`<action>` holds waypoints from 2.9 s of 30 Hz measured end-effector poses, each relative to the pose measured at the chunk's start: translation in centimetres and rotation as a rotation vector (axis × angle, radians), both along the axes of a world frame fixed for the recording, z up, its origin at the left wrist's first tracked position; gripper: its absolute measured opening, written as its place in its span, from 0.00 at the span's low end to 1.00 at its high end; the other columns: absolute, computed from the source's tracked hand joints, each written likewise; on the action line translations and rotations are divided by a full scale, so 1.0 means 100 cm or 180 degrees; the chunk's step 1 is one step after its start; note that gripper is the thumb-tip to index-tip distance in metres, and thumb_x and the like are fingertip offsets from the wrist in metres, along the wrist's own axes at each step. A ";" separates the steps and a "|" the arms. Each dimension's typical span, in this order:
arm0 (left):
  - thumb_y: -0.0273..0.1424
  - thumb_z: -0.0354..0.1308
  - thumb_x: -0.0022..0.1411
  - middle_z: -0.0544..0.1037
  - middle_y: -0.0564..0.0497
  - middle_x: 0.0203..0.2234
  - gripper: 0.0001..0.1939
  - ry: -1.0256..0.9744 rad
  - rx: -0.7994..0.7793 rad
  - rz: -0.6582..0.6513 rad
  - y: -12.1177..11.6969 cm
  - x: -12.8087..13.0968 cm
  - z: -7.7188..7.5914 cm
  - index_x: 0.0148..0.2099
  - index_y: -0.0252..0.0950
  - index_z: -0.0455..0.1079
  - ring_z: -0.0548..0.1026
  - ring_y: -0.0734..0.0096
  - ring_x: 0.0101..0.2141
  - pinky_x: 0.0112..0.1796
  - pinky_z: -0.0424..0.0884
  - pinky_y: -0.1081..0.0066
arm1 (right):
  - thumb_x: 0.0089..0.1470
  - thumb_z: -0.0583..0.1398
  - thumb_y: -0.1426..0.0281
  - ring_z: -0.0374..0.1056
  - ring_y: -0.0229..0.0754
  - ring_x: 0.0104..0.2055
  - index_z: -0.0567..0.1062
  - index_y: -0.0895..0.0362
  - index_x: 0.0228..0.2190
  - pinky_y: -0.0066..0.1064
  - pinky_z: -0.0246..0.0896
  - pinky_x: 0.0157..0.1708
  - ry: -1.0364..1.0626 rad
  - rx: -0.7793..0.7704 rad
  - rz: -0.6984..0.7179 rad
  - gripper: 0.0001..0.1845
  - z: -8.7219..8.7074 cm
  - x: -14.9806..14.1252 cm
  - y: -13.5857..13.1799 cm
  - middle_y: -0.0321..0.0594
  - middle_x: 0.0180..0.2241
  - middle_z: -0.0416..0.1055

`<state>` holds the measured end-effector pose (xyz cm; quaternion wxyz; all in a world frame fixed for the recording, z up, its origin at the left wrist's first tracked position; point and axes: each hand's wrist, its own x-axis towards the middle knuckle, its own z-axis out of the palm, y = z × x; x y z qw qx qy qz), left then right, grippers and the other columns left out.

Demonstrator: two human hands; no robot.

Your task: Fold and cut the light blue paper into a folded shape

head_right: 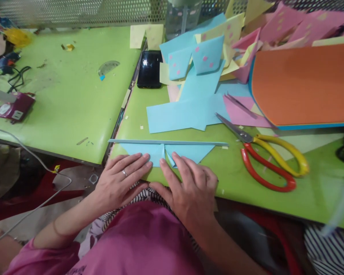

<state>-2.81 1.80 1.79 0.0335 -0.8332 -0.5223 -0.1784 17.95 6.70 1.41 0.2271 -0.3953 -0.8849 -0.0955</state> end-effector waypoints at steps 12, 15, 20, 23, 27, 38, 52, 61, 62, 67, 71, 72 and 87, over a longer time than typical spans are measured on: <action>0.40 0.56 0.65 0.67 0.40 0.61 0.27 -0.0116 -0.0082 0.0062 -0.015 -0.001 0.002 0.60 0.30 0.64 0.63 0.58 0.62 0.61 0.58 0.58 | 0.56 0.61 0.54 0.67 0.51 0.49 0.77 0.54 0.48 0.44 0.55 0.48 0.0197 -0.0025 0.0000 0.23 0.000 -0.001 -0.002 0.47 0.50 0.75; 0.41 0.58 0.64 0.70 0.38 0.58 0.24 -0.0160 0.0088 0.0274 -0.017 -0.001 0.006 0.56 0.30 0.66 0.66 0.56 0.59 0.58 0.62 0.57 | 0.56 0.62 0.55 0.66 0.51 0.50 0.76 0.54 0.49 0.43 0.55 0.50 0.0257 0.0003 0.0015 0.23 -0.001 -0.001 -0.003 0.46 0.50 0.75; 0.33 0.58 0.64 0.75 0.41 0.52 0.16 -0.0249 0.0290 0.0557 -0.004 0.006 0.014 0.54 0.34 0.67 0.74 0.59 0.49 0.49 0.70 0.59 | 0.56 0.62 0.56 0.66 0.51 0.50 0.72 0.58 0.53 0.43 0.56 0.51 0.0509 -0.0082 0.0092 0.28 0.001 0.004 -0.003 0.49 0.49 0.75; 0.32 0.56 0.66 0.77 0.42 0.49 0.16 -0.0297 0.0305 0.0618 0.010 0.018 0.018 0.55 0.35 0.66 0.74 0.60 0.44 0.45 0.70 0.59 | 0.56 0.62 0.57 0.66 0.52 0.51 0.72 0.59 0.52 0.44 0.57 0.51 0.0608 -0.0172 -0.0019 0.27 0.004 0.008 -0.004 0.50 0.49 0.75; 0.30 0.54 0.67 0.77 0.43 0.45 0.14 -0.0293 0.0273 0.0439 0.021 0.031 0.020 0.54 0.36 0.67 0.74 0.62 0.41 0.42 0.70 0.61 | 0.57 0.62 0.61 0.66 0.52 0.51 0.76 0.58 0.46 0.44 0.56 0.51 0.0609 -0.0184 -0.0111 0.18 0.008 0.013 -0.004 0.50 0.49 0.75; 0.30 0.57 0.66 0.80 0.47 0.44 0.11 -0.0245 0.0432 0.0139 0.014 0.026 0.008 0.50 0.35 0.71 0.75 0.66 0.40 0.41 0.71 0.65 | 0.56 0.62 0.58 0.64 0.51 0.54 0.79 0.56 0.42 0.44 0.55 0.54 0.0429 0.0198 0.0163 0.18 0.005 0.009 -0.004 0.48 0.49 0.75; 0.31 0.56 0.67 0.79 0.45 0.49 0.14 -0.0287 0.0421 -0.0054 0.012 0.019 0.005 0.53 0.33 0.69 0.76 0.66 0.44 0.44 0.72 0.65 | 0.59 0.55 0.51 0.58 0.58 0.60 0.74 0.61 0.50 0.52 0.50 0.58 0.0558 -0.0499 0.0353 0.29 0.005 0.001 -0.008 0.53 0.54 0.71; 0.28 0.50 0.69 0.77 0.44 0.50 0.12 -0.0341 0.0069 -0.0097 0.012 0.013 0.005 0.52 0.34 0.69 0.74 0.66 0.46 0.46 0.71 0.65 | 0.58 0.55 0.49 0.61 0.55 0.59 0.77 0.57 0.46 0.51 0.46 0.60 0.0278 -0.0124 0.0250 0.27 0.003 -0.007 -0.006 0.50 0.51 0.74; 0.28 0.49 0.69 0.77 0.44 0.50 0.14 -0.0310 0.0006 -0.0112 0.013 0.012 0.006 0.53 0.34 0.68 0.74 0.66 0.45 0.46 0.71 0.65 | 0.58 0.55 0.49 0.62 0.54 0.58 0.77 0.57 0.45 0.52 0.46 0.60 0.0251 -0.0097 0.0248 0.27 0.003 -0.007 -0.006 0.49 0.51 0.74; 0.30 0.47 0.70 0.75 0.44 0.48 0.22 0.0276 -0.0089 -0.0292 0.026 0.010 0.016 0.64 0.35 0.59 0.72 0.65 0.40 0.40 0.70 0.65 | 0.58 0.55 0.49 0.63 0.53 0.57 0.78 0.55 0.41 0.52 0.47 0.60 0.0194 -0.0148 0.0185 0.25 0.002 -0.007 -0.007 0.49 0.51 0.75; 0.30 0.48 0.70 0.76 0.46 0.45 0.19 0.0566 -0.0088 -0.0426 0.035 0.009 0.026 0.61 0.35 0.64 0.71 0.66 0.37 0.35 0.68 0.65 | 0.57 0.56 0.48 0.61 0.53 0.58 0.78 0.54 0.42 0.51 0.49 0.60 0.0240 -0.0069 0.0061 0.25 0.000 -0.006 -0.010 0.49 0.51 0.74; 0.30 0.47 0.70 0.76 0.46 0.45 0.18 0.0589 -0.0070 -0.0457 0.036 0.009 0.027 0.60 0.35 0.65 0.71 0.66 0.36 0.35 0.68 0.65 | 0.57 0.57 0.49 0.61 0.53 0.59 0.78 0.55 0.43 0.51 0.49 0.61 0.0252 -0.0028 0.0049 0.25 0.000 -0.006 -0.010 0.49 0.51 0.74; 0.27 0.47 0.71 0.76 0.46 0.47 0.17 0.0727 0.0117 -0.0441 0.036 0.010 0.022 0.59 0.30 0.64 0.70 0.68 0.37 0.34 0.66 0.66 | 0.57 0.57 0.49 0.62 0.51 0.58 0.78 0.54 0.45 0.51 0.49 0.62 0.0352 0.0033 0.0101 0.25 -0.004 -0.004 -0.010 0.46 0.51 0.74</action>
